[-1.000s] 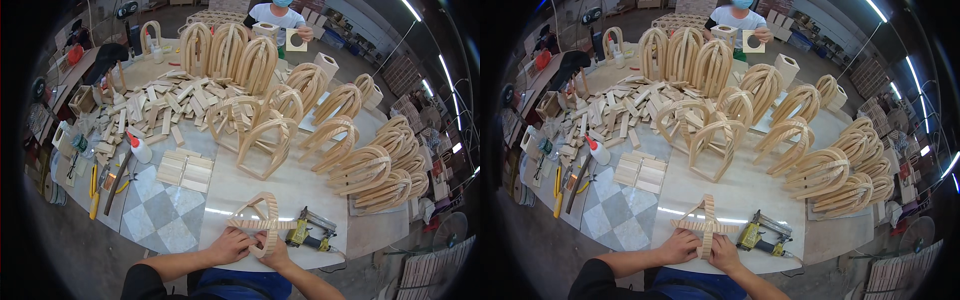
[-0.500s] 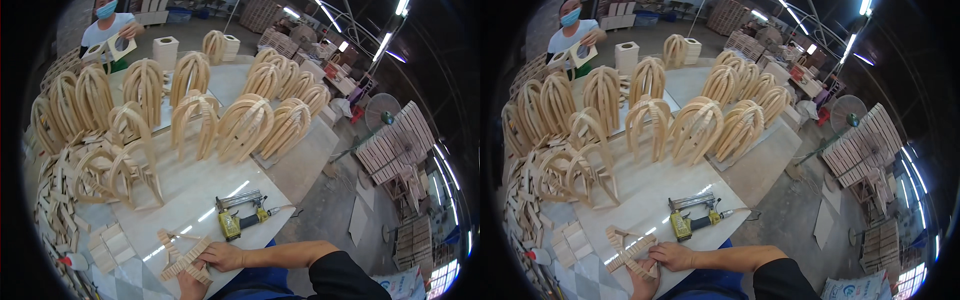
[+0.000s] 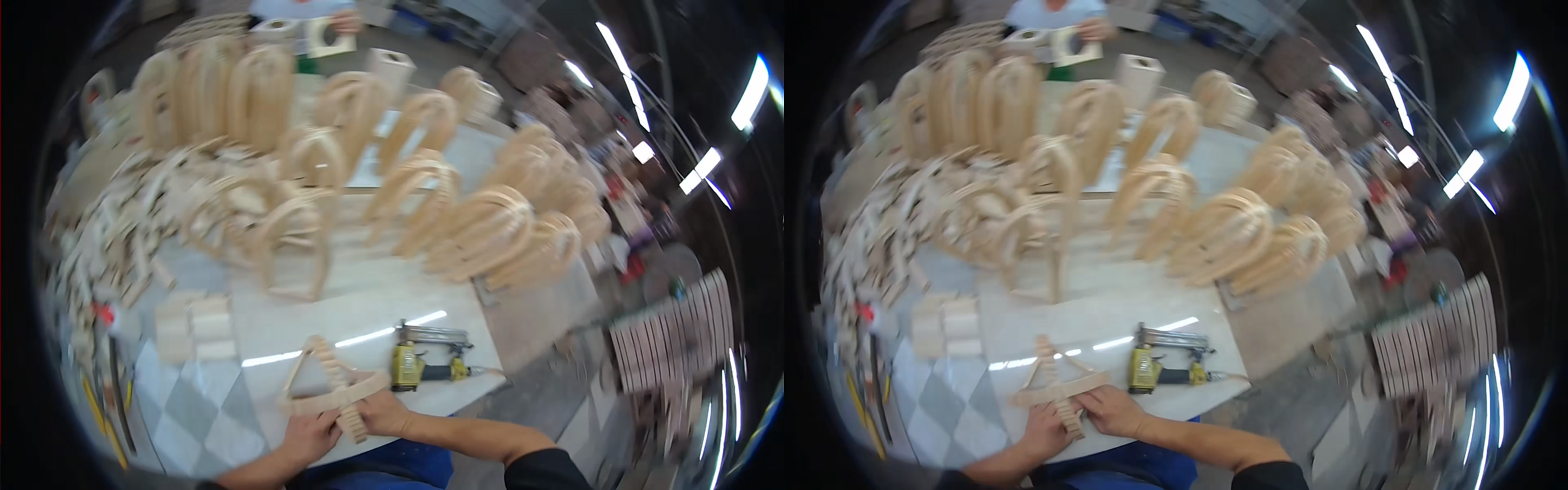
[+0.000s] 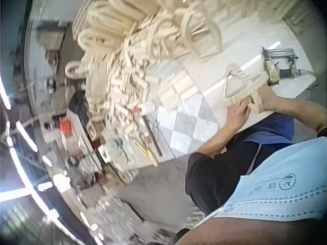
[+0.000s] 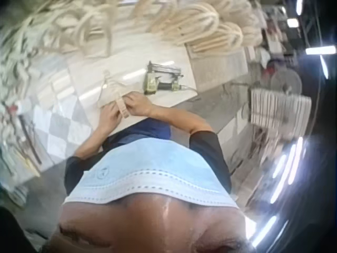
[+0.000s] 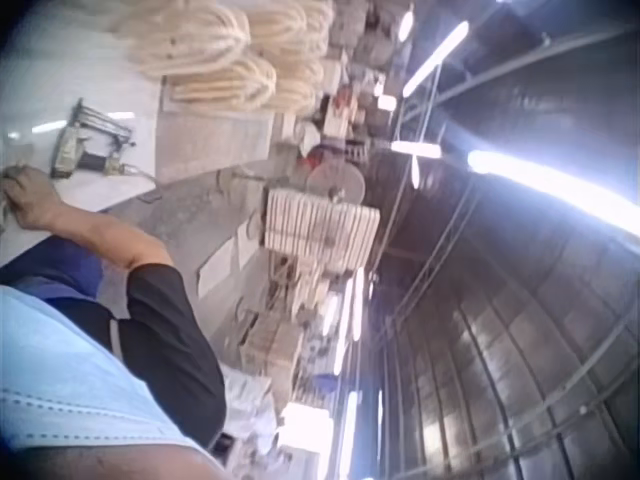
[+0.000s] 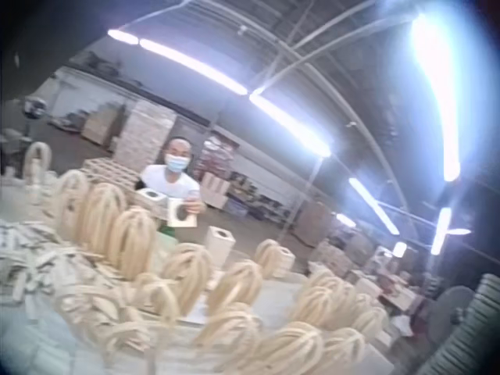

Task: The recorder is assembling curved wooden frames by nailing small wood strips onto the frame structure using a pneumatic nail gun.

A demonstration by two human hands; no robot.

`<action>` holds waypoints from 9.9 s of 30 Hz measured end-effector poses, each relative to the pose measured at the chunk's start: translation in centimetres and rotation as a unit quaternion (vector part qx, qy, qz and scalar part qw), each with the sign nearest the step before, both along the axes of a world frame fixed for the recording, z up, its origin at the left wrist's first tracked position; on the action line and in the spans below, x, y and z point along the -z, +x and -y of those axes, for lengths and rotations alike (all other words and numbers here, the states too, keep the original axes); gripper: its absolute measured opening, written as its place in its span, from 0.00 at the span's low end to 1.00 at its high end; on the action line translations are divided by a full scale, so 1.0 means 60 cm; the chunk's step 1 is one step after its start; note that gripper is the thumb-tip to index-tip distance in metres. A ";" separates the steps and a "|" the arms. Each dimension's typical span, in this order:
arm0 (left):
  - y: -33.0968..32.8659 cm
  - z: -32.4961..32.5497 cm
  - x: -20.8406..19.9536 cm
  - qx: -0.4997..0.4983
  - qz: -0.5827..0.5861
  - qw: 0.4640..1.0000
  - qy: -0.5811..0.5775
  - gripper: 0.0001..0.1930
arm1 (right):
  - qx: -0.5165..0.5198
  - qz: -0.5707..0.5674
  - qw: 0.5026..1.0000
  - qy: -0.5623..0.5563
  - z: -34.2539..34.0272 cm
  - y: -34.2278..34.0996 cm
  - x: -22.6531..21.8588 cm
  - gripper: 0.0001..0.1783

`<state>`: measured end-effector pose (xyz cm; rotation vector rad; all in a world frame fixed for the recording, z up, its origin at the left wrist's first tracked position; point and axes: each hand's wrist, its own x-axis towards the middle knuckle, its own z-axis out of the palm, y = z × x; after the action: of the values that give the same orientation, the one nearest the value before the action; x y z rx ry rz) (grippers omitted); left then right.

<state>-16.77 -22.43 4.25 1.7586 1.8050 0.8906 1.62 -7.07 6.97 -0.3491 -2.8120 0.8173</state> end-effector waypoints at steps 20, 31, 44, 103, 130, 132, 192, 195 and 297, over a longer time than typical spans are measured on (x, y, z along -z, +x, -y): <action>0.116 0.274 0.002 -0.078 0.045 0.981 0.172 0.15 | -0.068 -0.029 0.995 0.066 0.294 0.057 -0.047 0.17; 0.196 0.391 0.010 -0.041 -0.012 0.978 0.202 0.13 | 0.029 -0.019 0.992 0.119 0.441 0.178 -0.029 0.26; 0.073 0.318 0.020 -0.062 -0.038 0.972 0.225 0.13 | 0.018 0.022 0.989 0.143 0.355 0.050 -0.012 0.27; 0.277 0.308 -0.053 -0.061 0.010 0.981 0.181 0.14 | 0.079 -0.029 0.992 0.093 0.335 0.272 -0.054 0.26; 0.173 0.243 -0.021 -0.046 0.017 0.978 0.201 0.12 | 0.085 -0.068 0.991 0.074 0.286 0.182 -0.009 0.37; 0.152 0.218 -0.033 -0.010 0.015 0.975 0.224 0.11 | 0.110 -0.084 0.986 0.088 0.253 0.158 -0.009 0.36; 0.193 -0.129 0.121 0.030 -0.090 0.989 0.117 0.19 | 0.098 -0.192 0.975 -0.052 -0.081 0.215 0.185 0.14; 0.185 -0.134 0.087 0.024 -0.108 0.988 0.111 0.17 | 0.083 -0.202 0.974 -0.064 -0.091 0.201 0.158 0.16; 0.214 -0.145 0.123 0.047 -0.113 0.985 0.124 0.22 | 0.100 -0.251 0.962 0.026 -0.123 0.231 0.176 0.03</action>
<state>-3.94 -13.71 -3.16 2.1601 1.7914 0.9424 15.47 0.31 -3.60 -0.3509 -2.2795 0.6712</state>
